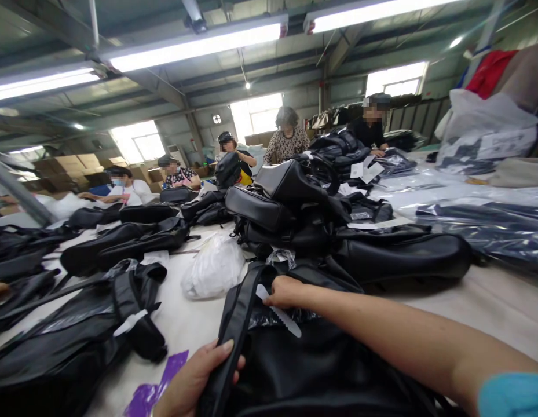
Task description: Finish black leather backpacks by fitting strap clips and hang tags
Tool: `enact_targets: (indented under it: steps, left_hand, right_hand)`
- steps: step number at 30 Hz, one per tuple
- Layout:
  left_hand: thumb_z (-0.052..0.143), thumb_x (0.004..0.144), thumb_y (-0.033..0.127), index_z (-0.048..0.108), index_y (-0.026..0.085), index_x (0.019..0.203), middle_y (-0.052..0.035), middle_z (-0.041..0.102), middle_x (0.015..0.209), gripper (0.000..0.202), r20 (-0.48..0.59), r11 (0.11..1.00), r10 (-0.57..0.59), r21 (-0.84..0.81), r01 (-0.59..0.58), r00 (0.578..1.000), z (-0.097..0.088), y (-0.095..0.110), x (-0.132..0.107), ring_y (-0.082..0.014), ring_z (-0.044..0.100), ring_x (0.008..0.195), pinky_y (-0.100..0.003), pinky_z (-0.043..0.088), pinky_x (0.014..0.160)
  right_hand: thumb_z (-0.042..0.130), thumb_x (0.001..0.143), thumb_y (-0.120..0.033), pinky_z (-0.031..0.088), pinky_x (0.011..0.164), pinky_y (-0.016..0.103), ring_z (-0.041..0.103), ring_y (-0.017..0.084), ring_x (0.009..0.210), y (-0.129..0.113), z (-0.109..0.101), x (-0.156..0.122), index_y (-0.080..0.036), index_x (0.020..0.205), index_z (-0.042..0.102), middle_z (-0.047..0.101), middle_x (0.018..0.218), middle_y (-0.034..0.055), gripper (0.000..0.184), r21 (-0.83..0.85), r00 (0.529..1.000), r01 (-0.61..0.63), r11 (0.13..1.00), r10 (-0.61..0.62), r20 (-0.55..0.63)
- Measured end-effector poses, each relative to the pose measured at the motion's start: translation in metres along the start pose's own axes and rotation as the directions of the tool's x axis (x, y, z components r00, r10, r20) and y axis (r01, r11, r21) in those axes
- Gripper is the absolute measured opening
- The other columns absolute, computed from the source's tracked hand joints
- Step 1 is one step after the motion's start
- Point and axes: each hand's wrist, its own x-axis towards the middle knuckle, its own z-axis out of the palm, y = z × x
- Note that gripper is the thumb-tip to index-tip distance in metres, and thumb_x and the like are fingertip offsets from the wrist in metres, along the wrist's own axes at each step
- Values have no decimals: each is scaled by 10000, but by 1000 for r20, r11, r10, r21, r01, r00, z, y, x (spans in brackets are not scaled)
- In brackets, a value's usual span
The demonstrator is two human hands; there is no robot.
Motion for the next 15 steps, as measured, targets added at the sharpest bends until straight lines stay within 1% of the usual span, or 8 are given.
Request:
enact_targets:
  steps: [2,4,5,7,9,11,13,15]
  left_hand:
    - [795,720,298,627,115,809,-61,714,679,264,7,1000,-18,-17,19,1000,-3,4,-2,-96,622,482,-125,447,395]
    - [791,720,281,630,113,805,-59,711,669,248,28,999,-37,-34,38,999,-10,9,-4,-104,621,464,-136,451,382]
    - [787,721,277,632,111,798,-59,708,660,240,40,998,-43,-37,45,998,-14,13,-5,-107,620,454,-141,456,379]
    - [780,726,264,634,103,777,-64,703,647,224,63,998,-53,-30,55,997,-22,20,-8,-112,622,446,-148,473,387]
    - [776,729,256,632,97,750,-69,699,640,216,73,998,-59,-3,59,996,-29,28,-11,-114,627,447,-145,480,394]
    - [779,728,257,630,98,740,-69,699,647,218,67,997,-67,32,65,995,-33,36,-12,-116,632,454,-143,480,390]
    - [785,727,265,633,98,745,-67,697,651,226,56,995,-84,66,80,995,-35,41,-11,-114,630,455,-145,482,390]
    - [788,729,267,638,98,753,-68,699,661,228,48,992,-96,93,91,994,-34,45,-9,-107,626,454,-141,484,397]
  right_hand:
    - [791,580,-343,490,766,363,658,345,933,-8,4,2,-135,701,700,721,896,150,257,-10,1000,2,1000,-2,4]
    - [779,584,-219,487,764,346,657,335,939,-12,8,3,-138,684,683,721,886,140,162,22,1000,25,999,-25,16]
    - [751,616,-180,485,754,325,659,316,936,-14,10,1,-141,689,674,721,879,129,113,56,999,42,998,-44,19]
    - [663,721,-157,484,693,276,675,253,866,-15,11,-4,-151,728,656,719,844,98,12,156,996,76,985,-82,29]
    - [563,811,-159,473,586,235,676,183,700,-16,8,-14,-160,781,631,707,772,60,75,280,992,89,956,-111,64]
    - [495,844,-146,439,479,207,624,128,529,-17,-1,-29,-164,795,602,679,697,24,119,395,985,73,916,-128,114]
    - [475,831,-125,411,420,190,569,96,444,-19,-11,-49,-165,769,584,655,658,-2,131,481,976,47,875,-144,165]
    - [491,792,-111,391,385,182,531,82,392,-24,-18,-69,-165,709,581,629,600,-23,134,538,948,11,843,-180,263]
